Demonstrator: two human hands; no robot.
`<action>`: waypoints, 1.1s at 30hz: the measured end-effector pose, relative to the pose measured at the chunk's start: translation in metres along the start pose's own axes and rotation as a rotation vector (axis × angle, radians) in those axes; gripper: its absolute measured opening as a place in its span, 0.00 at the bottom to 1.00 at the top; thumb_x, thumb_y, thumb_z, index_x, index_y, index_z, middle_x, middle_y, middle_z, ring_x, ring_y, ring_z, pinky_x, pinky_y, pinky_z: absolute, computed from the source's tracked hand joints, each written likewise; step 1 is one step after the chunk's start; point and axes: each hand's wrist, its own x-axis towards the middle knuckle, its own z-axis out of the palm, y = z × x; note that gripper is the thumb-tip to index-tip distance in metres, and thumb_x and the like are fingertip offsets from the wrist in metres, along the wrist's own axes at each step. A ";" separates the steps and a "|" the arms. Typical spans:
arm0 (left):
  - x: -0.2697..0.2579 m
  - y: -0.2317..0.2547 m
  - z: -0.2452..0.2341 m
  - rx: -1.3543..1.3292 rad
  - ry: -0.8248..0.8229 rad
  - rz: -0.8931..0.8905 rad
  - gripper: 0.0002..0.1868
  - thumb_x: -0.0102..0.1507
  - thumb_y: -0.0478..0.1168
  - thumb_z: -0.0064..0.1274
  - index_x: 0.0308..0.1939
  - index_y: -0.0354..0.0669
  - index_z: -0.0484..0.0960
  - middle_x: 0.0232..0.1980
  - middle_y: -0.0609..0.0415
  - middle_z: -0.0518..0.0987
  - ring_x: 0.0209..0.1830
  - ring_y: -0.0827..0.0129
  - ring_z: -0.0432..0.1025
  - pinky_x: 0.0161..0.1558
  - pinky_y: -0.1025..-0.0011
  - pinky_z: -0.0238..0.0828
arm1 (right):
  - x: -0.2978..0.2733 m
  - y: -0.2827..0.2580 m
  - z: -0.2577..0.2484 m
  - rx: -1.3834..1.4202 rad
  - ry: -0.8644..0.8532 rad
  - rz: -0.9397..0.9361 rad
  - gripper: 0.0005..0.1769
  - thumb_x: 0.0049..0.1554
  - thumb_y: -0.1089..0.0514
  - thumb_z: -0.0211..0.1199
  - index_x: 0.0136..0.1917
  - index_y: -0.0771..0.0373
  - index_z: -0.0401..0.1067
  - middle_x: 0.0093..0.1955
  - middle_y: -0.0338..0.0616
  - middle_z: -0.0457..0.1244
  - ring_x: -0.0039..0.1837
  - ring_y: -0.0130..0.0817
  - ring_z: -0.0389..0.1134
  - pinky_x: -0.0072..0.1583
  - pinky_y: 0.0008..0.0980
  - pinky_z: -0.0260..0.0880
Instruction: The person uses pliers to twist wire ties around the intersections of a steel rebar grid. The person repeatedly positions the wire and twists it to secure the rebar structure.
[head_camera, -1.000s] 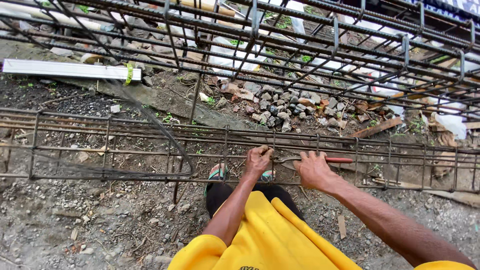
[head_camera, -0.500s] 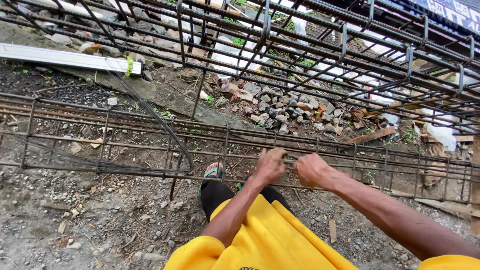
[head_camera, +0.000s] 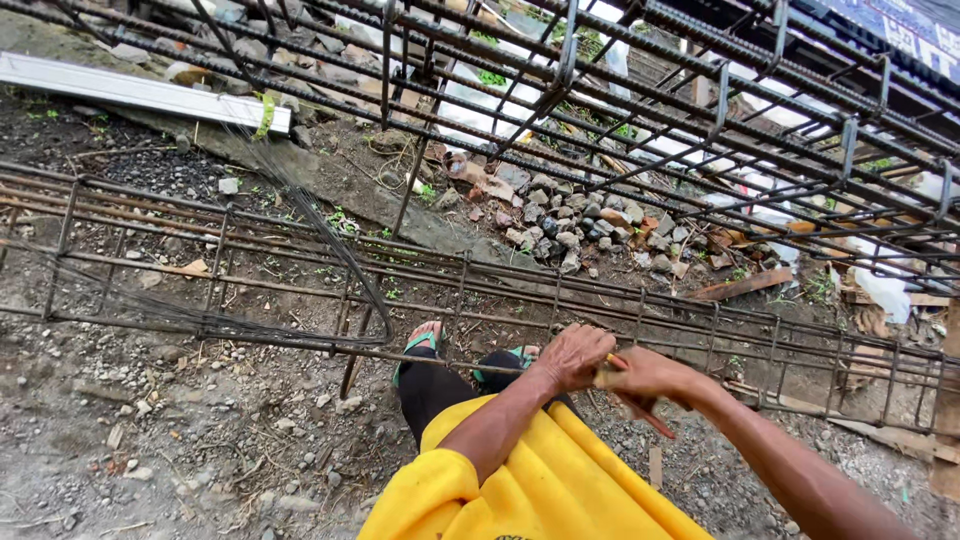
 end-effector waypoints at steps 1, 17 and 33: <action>0.003 0.002 -0.009 0.001 -0.001 -0.001 0.25 0.57 0.59 0.46 0.49 0.48 0.69 0.32 0.55 0.70 0.33 0.61 0.72 0.45 0.61 0.69 | -0.016 -0.004 0.000 0.000 -0.001 -0.001 0.20 0.58 0.48 0.68 0.41 0.69 0.71 0.30 0.55 0.68 0.30 0.43 0.74 0.37 0.41 0.81; 0.013 0.014 -0.014 0.108 0.281 0.054 0.15 0.66 0.45 0.44 0.56 0.51 0.72 0.37 0.54 0.70 0.34 0.59 0.71 0.41 0.61 0.70 | -0.001 0.040 -0.053 -0.069 -0.055 0.060 0.16 0.44 0.54 0.62 0.26 0.71 0.73 0.19 0.54 0.62 0.21 0.42 0.68 0.27 0.36 0.71; 0.030 0.007 -0.014 -0.128 -0.132 -0.068 0.22 0.49 0.39 0.56 0.44 0.53 0.65 0.36 0.53 0.70 0.36 0.49 0.74 0.39 0.54 0.71 | 0.021 0.079 0.009 -1.319 1.053 -0.358 0.29 0.50 0.41 0.64 0.58 0.60 0.66 0.43 0.45 0.61 0.49 0.43 0.64 0.52 0.43 0.62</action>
